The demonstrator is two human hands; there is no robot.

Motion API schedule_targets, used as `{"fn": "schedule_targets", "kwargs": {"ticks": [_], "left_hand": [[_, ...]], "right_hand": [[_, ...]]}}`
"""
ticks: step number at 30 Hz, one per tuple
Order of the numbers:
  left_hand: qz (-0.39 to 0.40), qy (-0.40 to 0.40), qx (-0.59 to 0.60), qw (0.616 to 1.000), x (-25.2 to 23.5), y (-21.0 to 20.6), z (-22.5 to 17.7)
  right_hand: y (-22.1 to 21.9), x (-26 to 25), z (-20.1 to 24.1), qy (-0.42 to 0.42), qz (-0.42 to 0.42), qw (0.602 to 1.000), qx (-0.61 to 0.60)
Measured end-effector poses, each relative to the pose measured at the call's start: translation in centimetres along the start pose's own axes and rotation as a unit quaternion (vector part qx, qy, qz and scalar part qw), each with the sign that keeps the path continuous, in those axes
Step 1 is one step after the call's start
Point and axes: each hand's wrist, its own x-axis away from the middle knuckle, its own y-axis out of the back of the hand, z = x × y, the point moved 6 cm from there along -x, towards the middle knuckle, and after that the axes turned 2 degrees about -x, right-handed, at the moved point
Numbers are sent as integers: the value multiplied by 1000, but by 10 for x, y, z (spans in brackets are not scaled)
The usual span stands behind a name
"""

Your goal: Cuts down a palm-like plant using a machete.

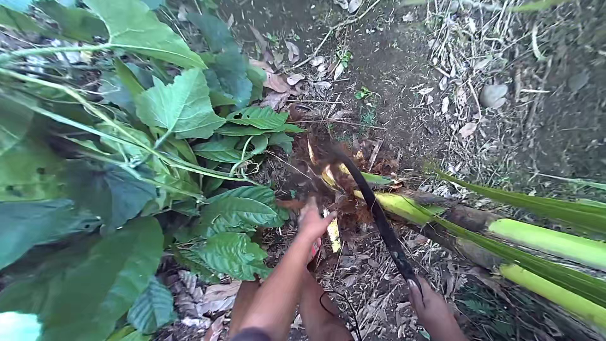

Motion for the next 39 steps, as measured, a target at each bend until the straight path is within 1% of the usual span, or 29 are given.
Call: {"fn": "schedule_targets", "kwargs": {"ticks": [2,4,7,10,12,15,18,20,22,23,24,25,26,28,29,30,31,32,33,34,35,36,37,38,39], "left_hand": [[22,-10,28,999,-25,-25,-32],[60,10,-28,998,-39,-39,-47],[77,8,-72,994,-41,-53,-46],[63,-9,-97,993,-23,-63,-39],[44,-20,-95,994,-10,-71,-34],[23,-34,-81,996,2,-76,-29],[29,-52,-82,995,5,-76,-30],[46,-70,-101,991,7,-76,-25],[65,-101,-148,982,16,-77,-6],[76,-114,-174,975,26,-80,11],[89,-110,-201,969,38,-81,32],[103,-82,-225,965,51,-79,56],[111,-31,-240,964,64,-71,81],[84,82,-253,960,81,-48,124],[65,119,-245,960,83,-39,132],[48,129,-226,964,82,-32,128],[34,122,-194,973,77,-30,112],[22,103,-152,983,67,-33,91],[15,76,-83,993,53,-41,68],[14,52,9,999,37,-53,43],[22,34,118,992,22,-66,19],[42,23,228,973,10,-79,-5],[66,25,318,945,1,-92,-26],[85,37,378,921,-6,-102,-42],[96,49,407,907,-10,-111,-54]], "right_hand": [[7,4,1,12,0,1000,-10],[11,0,-7,13,1,1000,19],[22,-14,-15,-18,36,995,95],[26,-48,-28,-9,45,982,183],[33,-64,-8,-38,92,967,233],[43,-77,44,-70,149,949,268],[44,-95,81,-32,164,951,261],[35,-112,90,-11,160,952,261],[19,-128,77,2,139,958,251],[11,-132,60,5,130,962,241],[8,-130,43,0,126,965,231],[9,-121,26,-11,127,965,227],[13,-109,10,-28,133,965,225],[27,-81,-25,-67,140,962,224],[35,-67,-40,-73,136,961,228],[42,-54,-53,-55,115,966,225],[49,-39,-60,-8,76,972,221],[56,-21,-52,51,31,974,216],[66,2,-19,90,-1,973,211],[81,29,38,39,28,977,210],[96,55,109,-95,128,962,220],[108,73,166,-212,216,921,243],[112,80,188,-246,244,901,263],[108,75,165,-176,200,929,256],[98,58,108,-29,87,967,240]]}}
